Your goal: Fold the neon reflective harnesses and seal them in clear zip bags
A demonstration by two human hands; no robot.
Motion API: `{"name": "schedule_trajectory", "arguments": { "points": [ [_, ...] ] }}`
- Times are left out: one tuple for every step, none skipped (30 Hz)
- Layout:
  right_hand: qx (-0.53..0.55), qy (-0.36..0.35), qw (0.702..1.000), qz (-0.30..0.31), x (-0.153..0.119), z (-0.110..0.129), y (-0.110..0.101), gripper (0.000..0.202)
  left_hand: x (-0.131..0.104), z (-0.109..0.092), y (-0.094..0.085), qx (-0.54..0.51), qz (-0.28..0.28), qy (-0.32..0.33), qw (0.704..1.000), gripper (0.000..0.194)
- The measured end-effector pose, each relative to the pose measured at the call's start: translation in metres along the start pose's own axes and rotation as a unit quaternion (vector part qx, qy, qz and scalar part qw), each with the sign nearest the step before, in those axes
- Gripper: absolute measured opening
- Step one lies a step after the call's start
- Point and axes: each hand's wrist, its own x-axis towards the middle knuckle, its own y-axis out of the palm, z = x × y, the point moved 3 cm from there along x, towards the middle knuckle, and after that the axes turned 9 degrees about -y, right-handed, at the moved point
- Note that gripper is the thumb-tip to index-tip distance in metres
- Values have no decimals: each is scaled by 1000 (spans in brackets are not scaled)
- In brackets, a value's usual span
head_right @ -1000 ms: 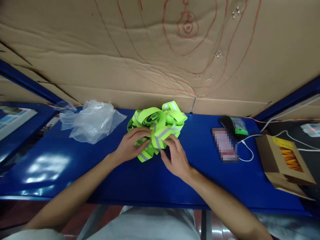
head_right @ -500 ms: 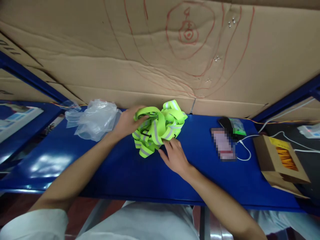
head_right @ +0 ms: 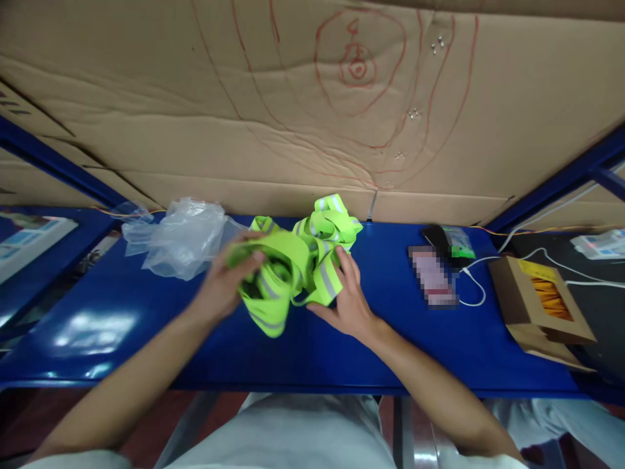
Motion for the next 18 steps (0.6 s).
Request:
{"name": "schedule_trajectory", "arguments": {
  "points": [
    [11,-16,1000,-5,2,1,-6,86,-10,14,16,17,73,-48,996,35],
    [28,-18,999,-9,4,2,-12,76,-19,26,29,24,116,-73,990,33],
    [49,-5,999,-14,6,1,-17,62,-27,35,41,21,139,-83,987,33],
    [68,20,997,-19,9,0,-23,48,-34,42,51,19,168,-92,981,33],
    [80,49,995,-26,11,-2,-28,37,-38,47,58,15,186,-95,978,33],
    [82,76,993,-37,14,-4,-32,29,-41,51,63,11,197,-97,976,34],
    [70,91,992,-53,16,-5,-37,27,-42,53,65,7,202,-99,974,35],
    [51,93,992,-73,18,-5,-42,28,-42,55,65,3,200,-101,975,37],
    [30,85,992,-94,20,-3,-47,30,-41,57,64,-1,193,-104,976,37],
    [13,73,991,-112,21,0,-52,31,-40,59,63,-4,185,-109,977,37],
    [4,50,992,-119,21,5,-56,29,-39,61,61,-5,175,-114,978,36],
    [1,16,994,-105,22,12,-59,25,-38,64,59,-6,164,-120,979,35],
    [2,-26,997,-75,22,20,-61,18,-37,66,58,-7,153,-126,980,33],
    [-4,-85,996,-21,22,31,-60,10,-37,68,57,-5,138,-131,982,32],
    [-14,-138,989,42,21,41,-57,5,-37,69,57,-2,121,-135,983,31],
    [-25,-173,980,98,20,50,-54,11,-37,70,57,2,105,-137,985,31],
    [-31,-189,970,149,19,55,-49,17,-37,70,57,4,88,-138,987,32],
    [-34,-183,964,188,18,58,-44,21,-37,70,57,2,75,-139,987,32]
  ]
}}
